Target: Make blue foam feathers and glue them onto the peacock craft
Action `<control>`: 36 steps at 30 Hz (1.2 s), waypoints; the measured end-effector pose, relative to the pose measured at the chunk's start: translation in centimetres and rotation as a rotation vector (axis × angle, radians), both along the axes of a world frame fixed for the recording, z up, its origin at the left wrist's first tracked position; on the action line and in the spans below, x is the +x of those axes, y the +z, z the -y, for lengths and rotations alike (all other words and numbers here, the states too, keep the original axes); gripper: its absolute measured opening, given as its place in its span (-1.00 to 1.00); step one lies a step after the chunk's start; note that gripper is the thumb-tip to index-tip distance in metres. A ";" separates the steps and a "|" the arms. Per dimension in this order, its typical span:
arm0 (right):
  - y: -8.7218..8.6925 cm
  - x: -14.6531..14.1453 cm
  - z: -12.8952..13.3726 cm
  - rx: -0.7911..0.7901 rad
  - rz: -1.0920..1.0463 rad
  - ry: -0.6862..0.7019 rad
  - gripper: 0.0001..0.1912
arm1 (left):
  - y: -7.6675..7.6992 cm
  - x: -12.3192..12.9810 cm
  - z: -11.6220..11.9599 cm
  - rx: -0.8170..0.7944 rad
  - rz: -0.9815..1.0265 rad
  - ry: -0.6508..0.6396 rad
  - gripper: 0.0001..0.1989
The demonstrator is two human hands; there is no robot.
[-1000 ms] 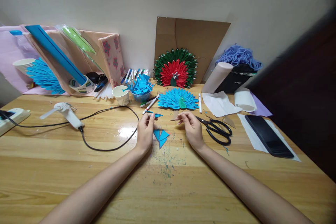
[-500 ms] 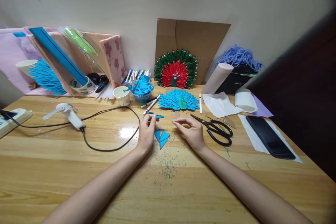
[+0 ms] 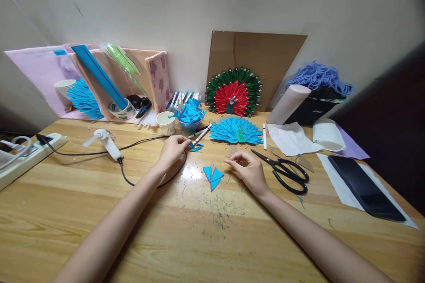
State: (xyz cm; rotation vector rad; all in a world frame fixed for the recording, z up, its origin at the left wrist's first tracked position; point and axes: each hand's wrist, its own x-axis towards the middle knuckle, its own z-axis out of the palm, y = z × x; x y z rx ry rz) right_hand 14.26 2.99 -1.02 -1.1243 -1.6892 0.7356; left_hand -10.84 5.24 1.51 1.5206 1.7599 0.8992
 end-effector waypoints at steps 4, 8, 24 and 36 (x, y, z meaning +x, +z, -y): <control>0.1 0.0 0.0 0.012 0.013 0.033 -0.82 | 0.0 0.0 0.4 -0.004 -0.184 0.031 -0.78; 0.2 0.0 0.0 0.037 0.009 0.058 -0.85 | 1.1 0.3 1.0 0.059 -0.472 0.088 -0.78; 0.6 -0.1 0.2 0.112 0.276 0.329 -0.78 | 1.8 4.9 3.7 -0.021 -0.467 -0.491 -0.75; 0.7 -0.2 0.2 0.111 0.369 0.395 -0.91 | 1.1 4.6 3.3 -0.092 -0.333 -0.466 -0.74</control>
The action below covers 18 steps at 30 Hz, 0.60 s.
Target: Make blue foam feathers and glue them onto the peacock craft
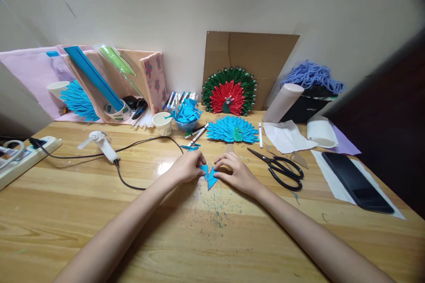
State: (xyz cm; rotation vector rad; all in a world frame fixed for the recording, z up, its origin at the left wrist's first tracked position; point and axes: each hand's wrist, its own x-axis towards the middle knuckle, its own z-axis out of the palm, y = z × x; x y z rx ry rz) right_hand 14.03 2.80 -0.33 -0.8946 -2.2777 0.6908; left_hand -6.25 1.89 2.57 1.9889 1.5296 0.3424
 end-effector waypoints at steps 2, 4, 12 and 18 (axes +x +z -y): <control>0.1 0.0 0.0 0.005 -0.007 -0.001 -0.91 | -0.1 0.0 -0.1 -0.035 0.021 0.009 -0.78; 0.2 0.0 0.1 0.006 -0.014 -0.004 -0.92 | -0.1 0.0 -0.2 -0.069 0.051 0.008 -0.84; 0.6 0.0 0.4 -0.035 -0.127 -0.120 -0.87 | 0.2 0.8 -0.6 -0.100 0.459 0.172 -0.84; 0.3 0.0 0.4 -0.085 -0.197 -0.162 -0.90 | -1.2 2.6 0.0 -0.236 0.710 0.204 -0.83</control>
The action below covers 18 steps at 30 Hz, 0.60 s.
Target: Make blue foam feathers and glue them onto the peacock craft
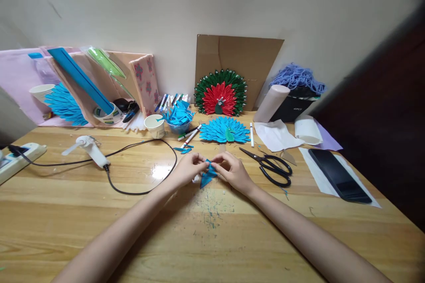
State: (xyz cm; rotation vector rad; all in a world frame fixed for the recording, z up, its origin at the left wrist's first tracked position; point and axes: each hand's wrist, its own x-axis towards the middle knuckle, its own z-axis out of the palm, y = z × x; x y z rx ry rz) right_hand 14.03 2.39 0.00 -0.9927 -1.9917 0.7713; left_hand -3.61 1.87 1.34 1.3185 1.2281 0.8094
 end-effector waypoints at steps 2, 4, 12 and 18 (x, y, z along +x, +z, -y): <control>-0.1 0.0 0.0 -0.017 -0.015 -0.022 -0.89 | -0.4 0.3 0.3 0.025 -0.046 -0.018 -0.82; -0.2 0.1 -0.1 -0.025 -0.021 -0.036 -0.88 | -0.4 0.5 0.5 0.078 -0.109 -0.027 -0.81; -0.4 -0.1 0.0 -0.135 -0.130 0.002 -0.80 | 0.2 0.7 0.6 0.048 -0.049 0.062 -0.78; -0.6 0.0 -0.1 -0.179 -0.232 -0.069 -0.80 | -0.4 0.7 0.7 0.158 -0.222 -0.035 -0.76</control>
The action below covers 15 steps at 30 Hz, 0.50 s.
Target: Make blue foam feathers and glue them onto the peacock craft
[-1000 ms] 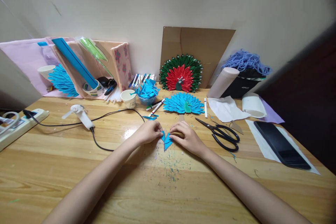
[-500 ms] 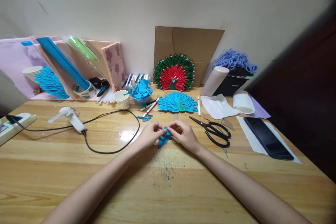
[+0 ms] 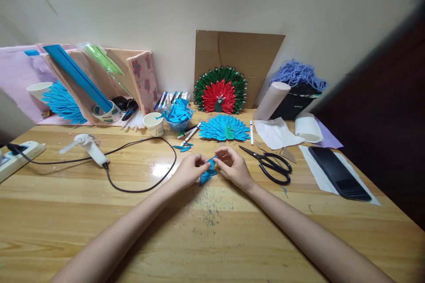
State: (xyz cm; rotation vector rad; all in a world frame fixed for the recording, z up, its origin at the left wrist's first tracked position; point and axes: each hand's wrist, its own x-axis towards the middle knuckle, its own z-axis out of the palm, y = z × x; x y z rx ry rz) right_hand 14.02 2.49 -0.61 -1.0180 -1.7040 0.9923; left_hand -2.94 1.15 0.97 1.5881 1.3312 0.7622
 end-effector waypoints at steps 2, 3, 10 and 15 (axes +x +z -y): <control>0.0 0.0 0.0 -0.029 -0.009 0.029 -0.78 | -0.1 0.1 0.2 0.046 -0.045 -0.039 -0.76; 0.0 0.0 0.0 -0.042 -0.010 0.045 -0.78 | 0.0 0.2 0.4 0.067 -0.055 -0.046 -0.75; 1.0 -1.3 1.1 -0.089 -0.047 0.096 -0.74 | 0.7 -0.1 1.5 -0.003 0.207 0.158 -0.72; 2.0 -2.8 2.2 -0.119 -0.044 0.093 -0.80 | 0.7 -1.2 2.7 -0.049 0.329 0.234 -0.71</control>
